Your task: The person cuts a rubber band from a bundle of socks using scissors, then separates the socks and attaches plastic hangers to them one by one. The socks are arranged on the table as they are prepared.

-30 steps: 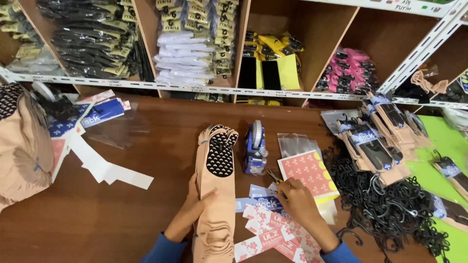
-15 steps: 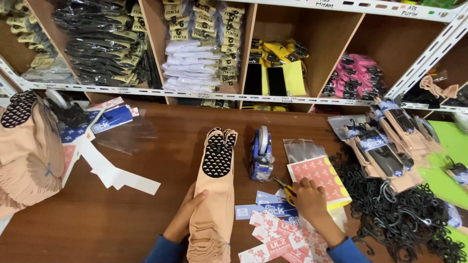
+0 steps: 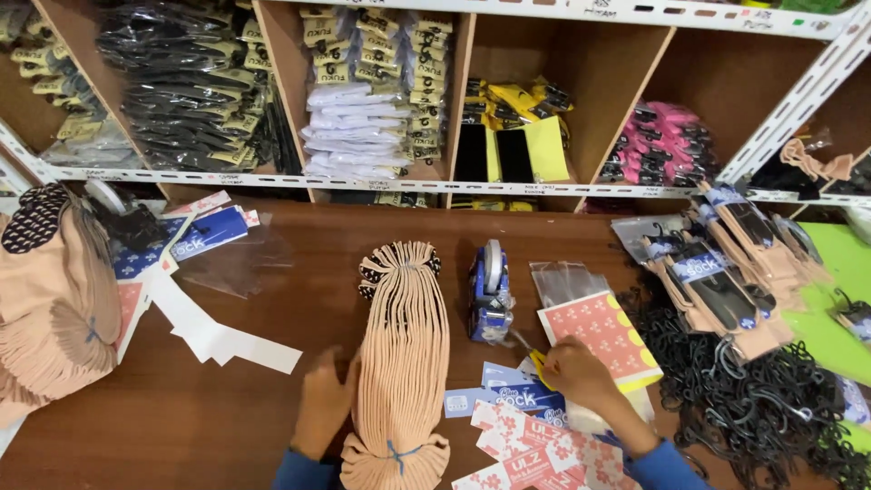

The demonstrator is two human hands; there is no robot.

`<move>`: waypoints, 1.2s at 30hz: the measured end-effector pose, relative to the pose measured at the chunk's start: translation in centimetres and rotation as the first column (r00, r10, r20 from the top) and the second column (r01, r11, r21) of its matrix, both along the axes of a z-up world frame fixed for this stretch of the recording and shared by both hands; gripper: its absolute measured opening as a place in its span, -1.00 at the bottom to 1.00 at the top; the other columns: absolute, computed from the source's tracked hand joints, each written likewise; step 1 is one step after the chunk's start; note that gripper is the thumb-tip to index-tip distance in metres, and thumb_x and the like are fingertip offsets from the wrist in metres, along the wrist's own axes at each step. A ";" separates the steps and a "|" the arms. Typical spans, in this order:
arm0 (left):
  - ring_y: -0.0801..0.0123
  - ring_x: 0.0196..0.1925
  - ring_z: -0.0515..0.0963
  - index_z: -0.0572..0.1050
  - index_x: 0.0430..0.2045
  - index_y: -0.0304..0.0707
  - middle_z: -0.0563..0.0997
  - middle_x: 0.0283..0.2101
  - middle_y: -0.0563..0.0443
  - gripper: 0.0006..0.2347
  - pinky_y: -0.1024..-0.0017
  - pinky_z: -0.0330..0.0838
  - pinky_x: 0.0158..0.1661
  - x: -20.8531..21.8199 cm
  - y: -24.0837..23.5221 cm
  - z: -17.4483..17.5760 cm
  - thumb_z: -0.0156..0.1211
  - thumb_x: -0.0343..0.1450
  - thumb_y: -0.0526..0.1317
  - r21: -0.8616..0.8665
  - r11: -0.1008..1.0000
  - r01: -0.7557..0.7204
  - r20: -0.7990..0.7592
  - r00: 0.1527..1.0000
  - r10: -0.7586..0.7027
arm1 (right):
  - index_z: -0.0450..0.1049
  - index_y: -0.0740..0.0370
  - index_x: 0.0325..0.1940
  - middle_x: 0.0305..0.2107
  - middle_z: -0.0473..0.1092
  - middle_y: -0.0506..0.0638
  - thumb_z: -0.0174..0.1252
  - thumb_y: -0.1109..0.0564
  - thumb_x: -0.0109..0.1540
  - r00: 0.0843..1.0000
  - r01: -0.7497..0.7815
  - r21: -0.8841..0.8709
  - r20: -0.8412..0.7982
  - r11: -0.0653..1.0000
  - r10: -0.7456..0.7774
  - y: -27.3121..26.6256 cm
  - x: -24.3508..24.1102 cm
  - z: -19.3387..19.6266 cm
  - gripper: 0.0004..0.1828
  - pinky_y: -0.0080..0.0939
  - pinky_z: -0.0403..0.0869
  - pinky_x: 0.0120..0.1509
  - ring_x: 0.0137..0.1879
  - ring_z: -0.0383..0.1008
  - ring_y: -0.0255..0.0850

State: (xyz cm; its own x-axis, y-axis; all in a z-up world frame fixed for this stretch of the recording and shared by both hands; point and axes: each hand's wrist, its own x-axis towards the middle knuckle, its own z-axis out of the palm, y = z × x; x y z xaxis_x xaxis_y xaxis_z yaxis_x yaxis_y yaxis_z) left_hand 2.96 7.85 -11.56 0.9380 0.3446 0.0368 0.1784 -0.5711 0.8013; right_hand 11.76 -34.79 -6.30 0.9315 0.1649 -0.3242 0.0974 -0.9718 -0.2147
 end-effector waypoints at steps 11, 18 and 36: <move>0.23 -0.14 0.65 0.60 -0.18 -0.38 0.64 -0.17 -0.11 -0.86 0.35 0.54 -0.03 10.3 -1.0 7.5 0.09 0.49 -0.37 0.144 0.936 0.321 0.492 0.797 -0.349 | 0.52 0.11 -0.08 -0.06 0.62 -0.01 0.02 0.09 0.35 0.923 0.132 0.728 -0.338 0.672 0.185 3.3 -2.9 10.3 -0.82 -0.18 0.54 0.20 0.14 0.64 -0.21; -0.04 -0.19 0.59 0.58 -0.08 -0.44 0.45 -0.02 -0.12 -0.79 0.02 0.56 -0.18 16.6 -3.2 4.3 0.05 0.52 -0.31 0.360 0.892 0.272 0.252 0.893 -0.374 | 0.37 0.19 -0.14 -0.38 0.36 0.01 0.29 0.15 0.25 0.897 0.365 0.890 -0.415 0.274 0.153 12.4 -0.1 8.4 -0.78 -0.36 0.34 -0.28 -0.36 0.28 -0.29; -0.09 -0.17 0.65 0.41 -0.62 -0.12 0.48 -0.33 0.00 -0.89 0.04 0.59 -0.17 22.4 -1.3 -1.6 0.26 0.19 -0.27 0.153 0.950 0.274 0.046 0.958 -0.283 | 0.52 0.41 -0.31 -0.58 0.30 0.04 0.26 -0.27 0.28 0.787 0.598 0.794 -0.608 0.113 0.105 21.0 3.8 3.7 -0.41 -0.61 0.07 -0.59 -0.64 0.08 -0.49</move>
State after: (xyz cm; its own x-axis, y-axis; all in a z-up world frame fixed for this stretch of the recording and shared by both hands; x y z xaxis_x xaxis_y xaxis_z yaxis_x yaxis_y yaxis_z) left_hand 25.38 6.57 -13.16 0.9896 0.0565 0.1320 -0.0549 -0.7005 0.7115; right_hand 15.59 -13.81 -2.64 0.7824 0.4372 -0.4436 -0.5370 0.1128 -0.8360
